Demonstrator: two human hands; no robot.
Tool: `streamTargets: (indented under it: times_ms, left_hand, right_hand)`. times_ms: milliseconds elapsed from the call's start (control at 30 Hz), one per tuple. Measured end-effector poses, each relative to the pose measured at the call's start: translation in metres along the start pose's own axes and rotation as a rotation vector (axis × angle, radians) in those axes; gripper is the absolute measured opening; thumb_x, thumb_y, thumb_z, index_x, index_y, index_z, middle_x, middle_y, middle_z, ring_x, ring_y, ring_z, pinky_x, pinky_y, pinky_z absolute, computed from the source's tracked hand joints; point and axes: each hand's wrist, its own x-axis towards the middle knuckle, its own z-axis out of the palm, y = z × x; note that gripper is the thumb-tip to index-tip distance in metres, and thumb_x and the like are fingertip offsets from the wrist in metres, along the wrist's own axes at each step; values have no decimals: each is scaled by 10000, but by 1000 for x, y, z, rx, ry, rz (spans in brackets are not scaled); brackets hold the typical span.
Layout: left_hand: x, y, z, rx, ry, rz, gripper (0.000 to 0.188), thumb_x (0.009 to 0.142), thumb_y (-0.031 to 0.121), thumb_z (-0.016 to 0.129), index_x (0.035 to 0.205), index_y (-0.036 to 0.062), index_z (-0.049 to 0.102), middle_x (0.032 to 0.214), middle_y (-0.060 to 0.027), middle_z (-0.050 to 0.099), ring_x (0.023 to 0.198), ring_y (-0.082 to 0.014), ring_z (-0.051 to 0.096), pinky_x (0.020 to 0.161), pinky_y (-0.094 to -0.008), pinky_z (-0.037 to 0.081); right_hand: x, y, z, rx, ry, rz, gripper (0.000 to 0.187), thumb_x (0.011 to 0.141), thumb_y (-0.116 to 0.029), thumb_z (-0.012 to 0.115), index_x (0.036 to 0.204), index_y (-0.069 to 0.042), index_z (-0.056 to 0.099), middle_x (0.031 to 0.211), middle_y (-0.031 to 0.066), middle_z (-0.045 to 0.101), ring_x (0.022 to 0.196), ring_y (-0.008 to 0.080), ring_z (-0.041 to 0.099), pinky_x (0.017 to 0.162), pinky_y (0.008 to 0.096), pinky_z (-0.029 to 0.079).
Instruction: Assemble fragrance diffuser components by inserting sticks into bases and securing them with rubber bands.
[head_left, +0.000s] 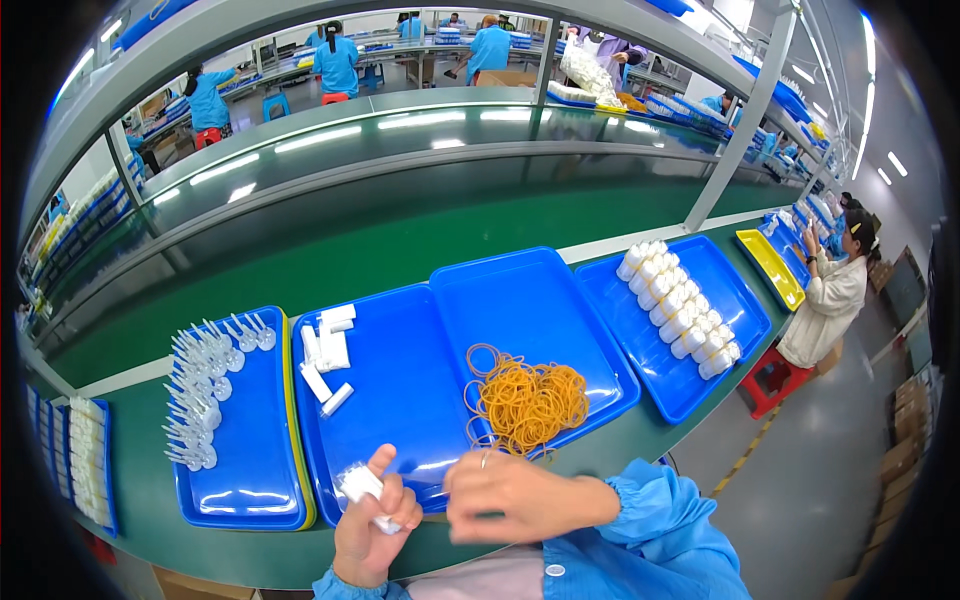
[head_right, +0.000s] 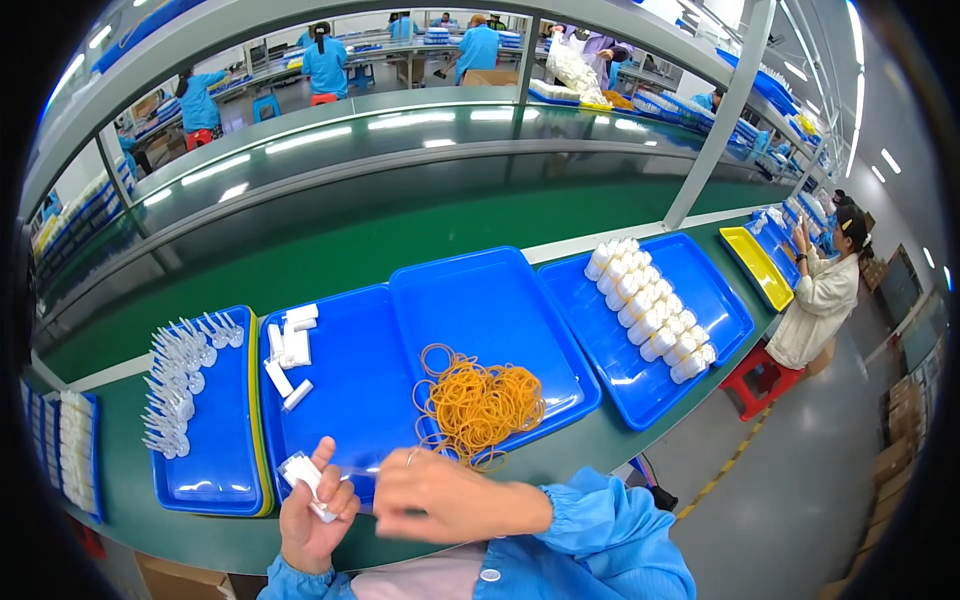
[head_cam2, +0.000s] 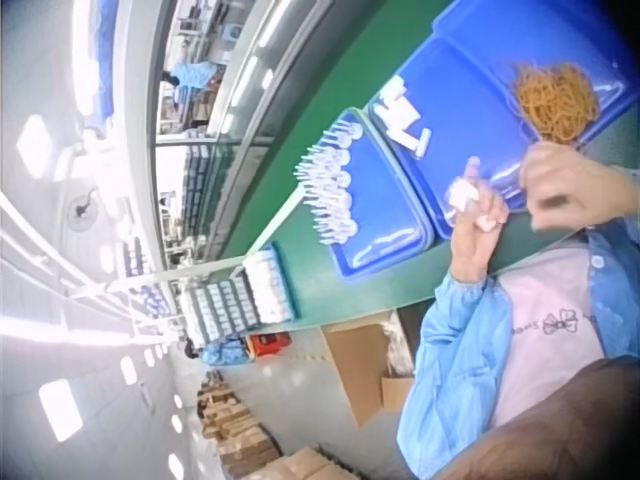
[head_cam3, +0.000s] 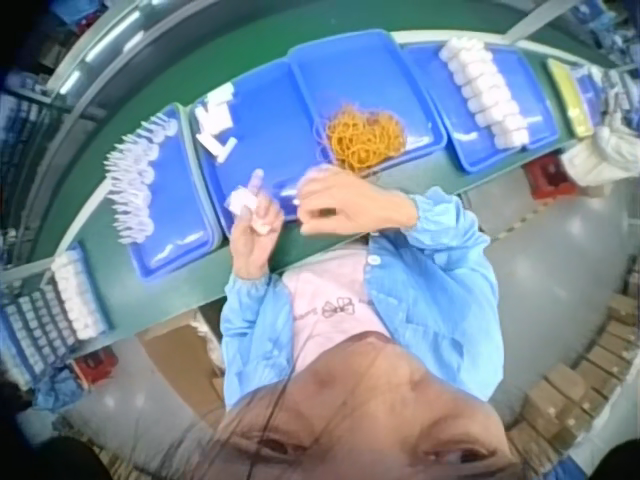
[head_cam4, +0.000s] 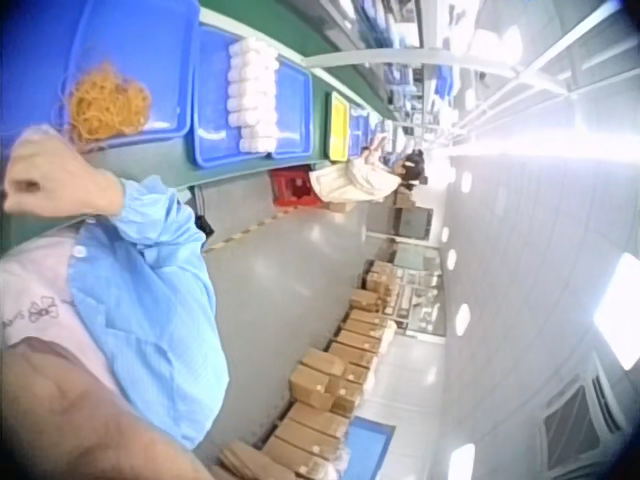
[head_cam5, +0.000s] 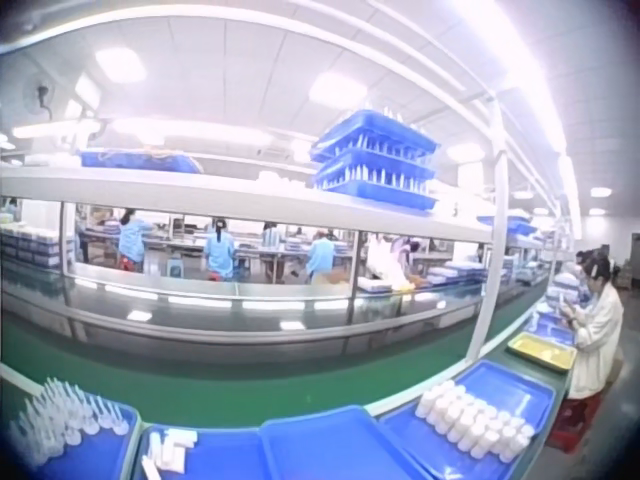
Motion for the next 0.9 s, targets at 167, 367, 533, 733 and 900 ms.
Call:
streamTargets:
  times_ms: [167,367,533,733,900]
  left_hand:
    - [-33,-6,2,202,-45,195,535,804,363,722,1216,78,534,745,-13,529,693,-163,538,628,-322,446]
    - [-29,2,-1,1770,-85,1014,814,694,276,864,1324,-3,431,696,-59,585,590,-186,573,552,-309,460]
    - [-11,-20,14,1794,142,607,1054,688,135,835,1478,-42,160,738,-87,626,621,-224,621,589,-328,495]
    - [-12,-21,40,1791,13,166,541,805,137,742,1277,-12,525,1279,-209,543,1094,-356,572,939,-403,460]
    - [-17,-9,40,1880,-21,588,643,733,78,773,1309,-2,499,1286,-203,537,1177,-375,515,1015,-426,390]
  right_hand:
    - [-14,-8,-1,1089,-128,213,322,970,-210,566,1151,46,635,1018,153,654,952,228,621,981,438,463]
    - [-13,-17,15,1403,-4,569,552,979,-169,544,1476,-64,328,1404,117,450,995,171,601,872,312,536]
    - [-7,-4,44,505,106,276,510,876,-62,598,1367,-88,461,1248,92,488,941,215,614,747,329,542]
    - [-32,-8,42,113,134,362,299,837,-109,640,1119,-85,544,1116,104,488,911,282,594,733,353,514]
    - [-92,-1,-17,-307,532,418,414,805,-132,696,1196,-88,566,1065,109,572,990,272,575,787,368,504]
